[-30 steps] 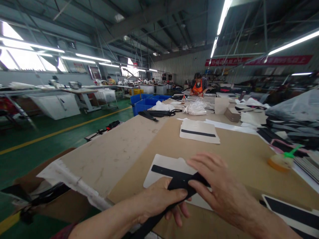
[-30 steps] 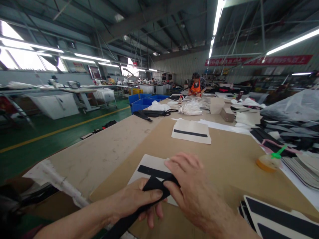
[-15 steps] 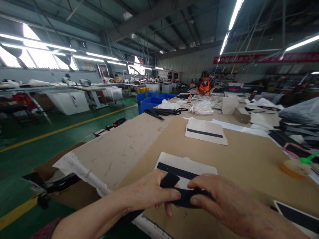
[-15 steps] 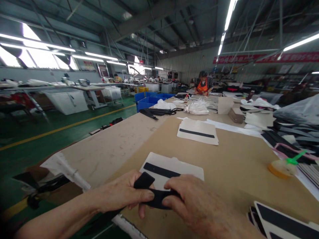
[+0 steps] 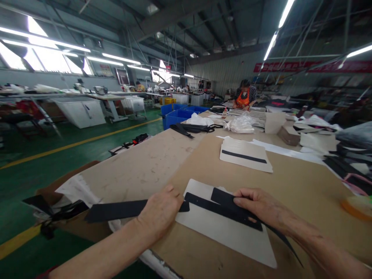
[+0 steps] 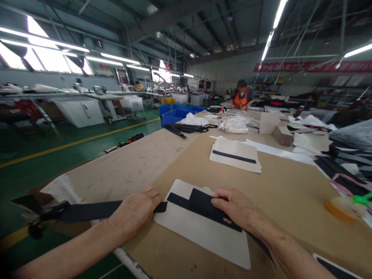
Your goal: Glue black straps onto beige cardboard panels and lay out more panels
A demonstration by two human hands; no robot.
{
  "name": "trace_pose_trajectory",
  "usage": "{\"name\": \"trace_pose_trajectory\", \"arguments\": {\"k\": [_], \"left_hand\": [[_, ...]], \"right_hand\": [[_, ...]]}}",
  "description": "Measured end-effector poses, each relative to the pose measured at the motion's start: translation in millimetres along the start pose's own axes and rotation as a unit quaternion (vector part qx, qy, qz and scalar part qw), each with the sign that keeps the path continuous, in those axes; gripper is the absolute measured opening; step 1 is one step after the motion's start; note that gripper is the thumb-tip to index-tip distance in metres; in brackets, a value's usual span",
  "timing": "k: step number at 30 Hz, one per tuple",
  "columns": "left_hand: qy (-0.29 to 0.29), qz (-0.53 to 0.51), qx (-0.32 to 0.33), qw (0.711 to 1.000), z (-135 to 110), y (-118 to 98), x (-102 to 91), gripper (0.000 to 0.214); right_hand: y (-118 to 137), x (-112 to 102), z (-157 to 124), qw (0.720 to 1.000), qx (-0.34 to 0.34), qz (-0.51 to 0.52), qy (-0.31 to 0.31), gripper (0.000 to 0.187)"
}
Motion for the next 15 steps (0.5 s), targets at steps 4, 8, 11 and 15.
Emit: {"name": "trace_pose_trajectory", "arguments": {"k": [4, 8, 11, 15], "left_hand": [[-0.047, 0.014, 0.038, 0.998, 24.3, -5.8, 18.1, 0.027], [-0.08, -0.005, 0.036, 0.996, 44.6, -1.0, 35.3, 0.034], [-0.088, -0.03, 0.046, 0.995, 52.7, 3.8, 42.8, 0.039], [-0.085, -0.061, 0.065, 0.992, 55.7, 7.4, 45.8, 0.04]], "right_hand": [[6.1, -10.6, 23.4, 0.998, 0.017, -0.046, -0.037, 0.023], [13.5, -10.9, 50.2, 0.996, 0.03, -0.074, -0.048, 0.022], [22.3, -1.8, 71.0, 0.991, 0.003, -0.124, -0.044, 0.021], [32.8, 13.1, 97.4, 0.979, -0.035, -0.198, -0.046, 0.02]]}}
Point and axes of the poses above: each hand's wrist, its own z-axis towards the middle knuckle, its own x-axis out of the palm, y = z × x, the point moved 3 cm from there along z, towards the middle knuckle, and after that the axes turned 6 degrees about y, right-handed, at the moved point
